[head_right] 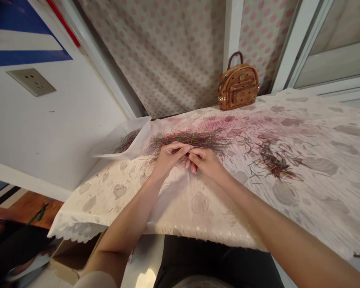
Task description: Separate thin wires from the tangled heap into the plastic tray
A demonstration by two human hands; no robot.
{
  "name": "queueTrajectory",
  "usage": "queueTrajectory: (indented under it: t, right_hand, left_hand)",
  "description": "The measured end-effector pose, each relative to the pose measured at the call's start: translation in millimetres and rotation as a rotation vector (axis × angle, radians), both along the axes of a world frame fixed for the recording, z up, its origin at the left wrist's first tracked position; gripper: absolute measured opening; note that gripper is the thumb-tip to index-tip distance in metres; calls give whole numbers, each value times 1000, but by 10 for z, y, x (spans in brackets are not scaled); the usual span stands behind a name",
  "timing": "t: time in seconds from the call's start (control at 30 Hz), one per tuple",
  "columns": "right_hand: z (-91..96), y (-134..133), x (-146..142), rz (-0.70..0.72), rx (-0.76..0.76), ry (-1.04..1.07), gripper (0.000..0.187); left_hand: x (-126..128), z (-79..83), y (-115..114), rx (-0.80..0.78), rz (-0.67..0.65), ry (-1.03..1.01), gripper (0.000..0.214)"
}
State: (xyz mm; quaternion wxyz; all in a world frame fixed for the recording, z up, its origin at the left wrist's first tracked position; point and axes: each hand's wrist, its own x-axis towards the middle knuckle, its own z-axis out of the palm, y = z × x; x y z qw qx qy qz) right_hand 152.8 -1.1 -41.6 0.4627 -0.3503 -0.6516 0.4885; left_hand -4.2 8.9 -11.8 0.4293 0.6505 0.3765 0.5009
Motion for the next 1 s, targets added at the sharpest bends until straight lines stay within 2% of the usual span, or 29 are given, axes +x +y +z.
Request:
queueTrajectory:
  t: [0.27,0.37,0.43,0.5,0.57,0.73,0.83,1.0]
  right_hand:
    - [-11,-20,-22,47,44,-134,41]
    - [15,-39,-21,-81,83,-130,34]
    - [52,-44,-6,-240,99,-49,22]
    - [92,-42,13,-334,99,48,17]
    - [123,-37,25,-340,96,90,17]
    - [132,-41,26,-298,168,11,9]
    - [117,-49,42,-348,282,-79,6]
    - [147,-58,98,-435,681,-276,10]
  left_hand:
    - [3,84,-59,-142,-6,-144,27]
    - [-27,99,-50,-126,-42,-161,29]
    - [-37,96,-41,-92,-58,-125,30]
    - [-34,87,-39,-70,-66,-72,30]
    - [-22,77,-45,-94,-85,-39,31]
    - [1,67,-72,-168,-91,4,33]
    - [-2,60,-67,-176,-68,3,27]
    - [-19,43,-26,-99,6,60,14]
